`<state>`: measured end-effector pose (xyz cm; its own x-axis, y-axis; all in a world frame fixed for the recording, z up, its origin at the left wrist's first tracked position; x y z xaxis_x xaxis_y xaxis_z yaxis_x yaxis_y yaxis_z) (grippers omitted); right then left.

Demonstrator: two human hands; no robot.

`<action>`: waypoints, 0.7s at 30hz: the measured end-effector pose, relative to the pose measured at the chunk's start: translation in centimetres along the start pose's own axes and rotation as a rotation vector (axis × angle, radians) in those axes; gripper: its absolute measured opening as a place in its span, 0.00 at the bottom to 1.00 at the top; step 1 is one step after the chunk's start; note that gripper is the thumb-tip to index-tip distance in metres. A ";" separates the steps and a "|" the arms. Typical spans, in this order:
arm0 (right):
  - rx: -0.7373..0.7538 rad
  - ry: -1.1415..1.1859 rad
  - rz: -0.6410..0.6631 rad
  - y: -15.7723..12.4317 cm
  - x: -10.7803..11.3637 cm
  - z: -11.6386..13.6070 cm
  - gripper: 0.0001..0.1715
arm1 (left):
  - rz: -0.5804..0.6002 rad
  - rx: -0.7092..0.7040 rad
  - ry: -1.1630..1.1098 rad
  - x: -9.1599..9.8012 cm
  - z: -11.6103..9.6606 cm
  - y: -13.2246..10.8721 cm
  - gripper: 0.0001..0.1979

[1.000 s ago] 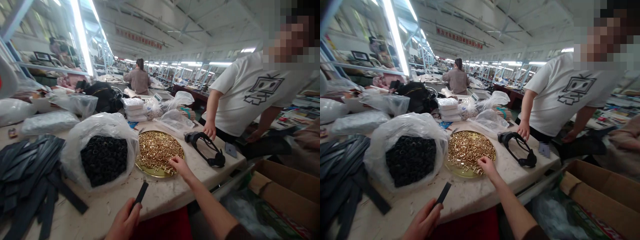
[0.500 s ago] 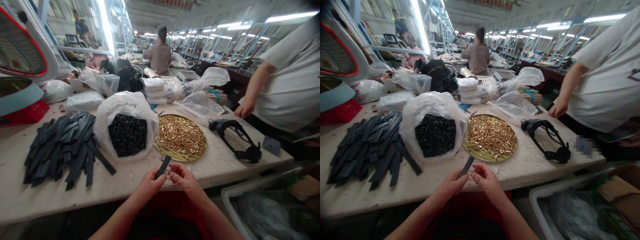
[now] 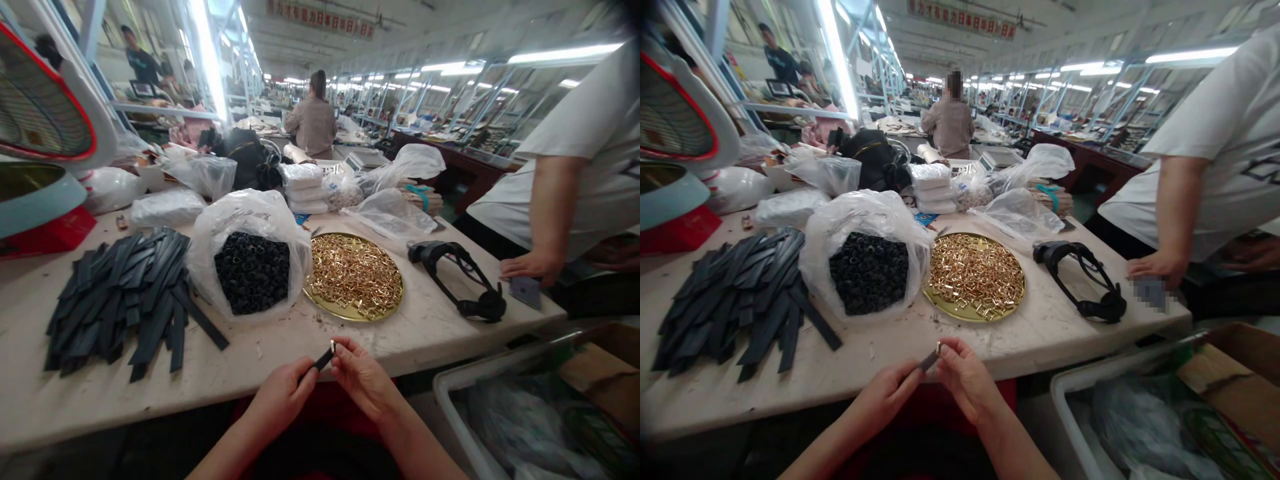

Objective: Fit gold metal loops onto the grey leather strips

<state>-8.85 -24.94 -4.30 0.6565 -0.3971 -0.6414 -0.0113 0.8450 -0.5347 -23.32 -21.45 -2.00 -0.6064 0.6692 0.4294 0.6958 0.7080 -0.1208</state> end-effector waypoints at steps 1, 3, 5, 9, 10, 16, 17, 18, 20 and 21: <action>-0.005 -0.040 0.009 -0.1 -0.1 -0.5 0.18 | 0.018 -0.019 0.022 0.0 -0.2 0.0 0.15; 0.054 -0.178 0.022 -0.2 -0.3 -1.4 0.17 | 0.042 -0.034 0.008 0.0 -0.6 0.2 0.14; 0.176 -0.320 -0.001 -0.5 -0.5 -1.8 0.17 | 0.017 -0.019 -0.069 -0.2 -0.6 0.4 0.11; 0.301 -0.483 -0.085 -0.8 -0.4 -1.9 0.19 | -0.026 0.073 -0.262 -0.9 -0.1 0.6 0.13; 0.285 -0.499 -0.081 -0.8 -0.4 -1.9 0.19 | -0.004 0.095 -0.304 -1.0 0.0 0.6 0.15; 0.160 -0.471 -0.017 -0.6 -0.2 -1.8 0.21 | 0.053 0.204 -0.481 -1.5 0.3 0.9 0.18; 0.201 -0.539 -0.042 -0.7 -0.2 -1.7 0.21 | 0.048 0.203 -0.504 -1.5 0.4 1.0 0.18; 0.264 -0.624 -0.081 -0.8 -0.1 -1.5 0.22 | 0.046 0.196 -0.524 -1.6 0.6 1.0 0.18; 0.370 -0.751 -0.141 -1.0 0.1 -1.1 0.22 | 0.056 0.177 -0.551 -1.8 0.9 1.0 0.18; 0.366 -0.751 -0.133 -1.0 0.1 -1.1 0.22 | 0.060 0.167 -0.555 -1.9 1.0 0.9 0.18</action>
<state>-9.59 -26.23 -4.47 0.9634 -0.2673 0.0190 0.2615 0.9221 -0.2852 -21.91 -21.83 -3.84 -0.7104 0.6950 -0.1108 0.6921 0.6613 -0.2893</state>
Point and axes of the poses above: each hand's wrist, its own y-axis towards the middle knuckle, its own x-axis out of the back of the hand, z = x × y, the point moved 3 cm from there along y, towards the middle knuckle, and after that the axes turned 6 degrees about -x, right-handed, at the moved point
